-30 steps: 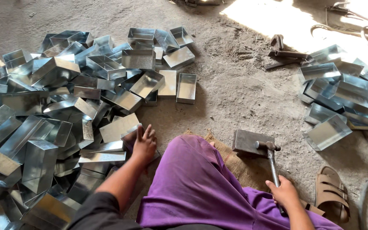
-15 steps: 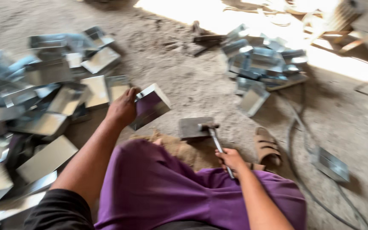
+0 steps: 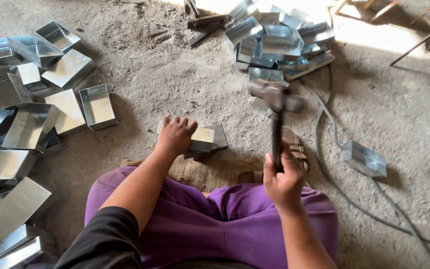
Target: The person sits on the floor and repeatedly hammers small rectangular metal boxes placed on a wooden block. They pick up each box, position it, strike it with a hammer, and set it aside, continuing this process with multiple units.
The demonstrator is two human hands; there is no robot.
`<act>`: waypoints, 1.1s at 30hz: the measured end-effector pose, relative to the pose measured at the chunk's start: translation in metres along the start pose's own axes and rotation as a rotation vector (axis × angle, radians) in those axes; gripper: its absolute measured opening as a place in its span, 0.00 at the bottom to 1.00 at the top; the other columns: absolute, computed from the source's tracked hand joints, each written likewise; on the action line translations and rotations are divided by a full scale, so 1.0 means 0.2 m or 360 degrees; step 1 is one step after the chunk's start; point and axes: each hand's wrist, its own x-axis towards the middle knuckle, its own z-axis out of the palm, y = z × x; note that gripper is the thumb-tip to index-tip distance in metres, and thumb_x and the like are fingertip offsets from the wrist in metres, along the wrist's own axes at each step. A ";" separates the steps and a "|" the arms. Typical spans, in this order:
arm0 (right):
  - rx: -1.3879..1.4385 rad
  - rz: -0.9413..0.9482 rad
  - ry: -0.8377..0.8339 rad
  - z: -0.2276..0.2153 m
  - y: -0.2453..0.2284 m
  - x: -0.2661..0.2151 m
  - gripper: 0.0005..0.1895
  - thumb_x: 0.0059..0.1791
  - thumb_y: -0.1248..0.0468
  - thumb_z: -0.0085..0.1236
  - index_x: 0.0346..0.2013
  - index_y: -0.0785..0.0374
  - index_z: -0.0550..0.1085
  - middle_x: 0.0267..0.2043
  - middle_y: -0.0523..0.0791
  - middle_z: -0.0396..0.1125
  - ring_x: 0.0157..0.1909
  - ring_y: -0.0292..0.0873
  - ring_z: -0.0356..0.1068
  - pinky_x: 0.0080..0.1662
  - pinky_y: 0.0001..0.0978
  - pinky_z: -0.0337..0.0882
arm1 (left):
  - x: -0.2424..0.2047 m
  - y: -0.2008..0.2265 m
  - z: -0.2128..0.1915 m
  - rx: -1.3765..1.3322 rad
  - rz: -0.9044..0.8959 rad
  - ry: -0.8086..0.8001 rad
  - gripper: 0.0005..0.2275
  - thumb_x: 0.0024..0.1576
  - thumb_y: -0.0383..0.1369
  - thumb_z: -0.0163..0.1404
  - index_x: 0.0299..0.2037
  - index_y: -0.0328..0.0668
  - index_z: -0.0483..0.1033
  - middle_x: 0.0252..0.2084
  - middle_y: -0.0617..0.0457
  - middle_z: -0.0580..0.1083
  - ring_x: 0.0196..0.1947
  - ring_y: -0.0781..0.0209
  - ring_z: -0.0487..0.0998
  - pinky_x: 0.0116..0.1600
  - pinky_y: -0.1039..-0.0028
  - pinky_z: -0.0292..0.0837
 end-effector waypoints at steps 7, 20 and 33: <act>0.0144 0.0382 -0.0449 0.20 0.15 -0.17 0.20 0.49 0.73 0.55 0.57 0.68 0.74 0.34 0.49 0.73 0.27 0.39 0.72 0.28 0.29 0.72 | 0.00 0.02 -0.06 0.0035 -0.0024 -0.0096 0.14 0.59 0.34 0.48 0.56 0.54 0.70 0.49 0.50 0.75 0.52 0.51 0.75 0.61 0.51 0.62; 0.0089 0.0542 -0.0296 0.16 0.05 -0.10 0.21 0.49 0.71 0.58 0.57 0.71 0.74 0.26 0.47 0.69 0.26 0.39 0.72 0.29 0.32 0.70 | 0.05 0.10 -0.12 0.0008 -0.0168 -0.0320 0.17 0.54 0.39 0.51 0.52 0.47 0.70 0.48 0.47 0.73 0.53 0.49 0.73 0.58 0.48 0.60; 0.0339 -0.0144 0.0588 -0.21 -0.27 0.42 0.18 0.54 0.64 0.49 0.57 0.69 0.66 0.25 0.40 0.65 0.20 0.26 0.63 0.25 0.20 0.64 | 0.03 0.08 0.17 -0.1421 -0.0315 0.0409 0.16 0.61 0.32 0.44 0.59 0.38 0.64 0.46 0.30 0.75 0.47 0.29 0.76 0.52 0.47 0.71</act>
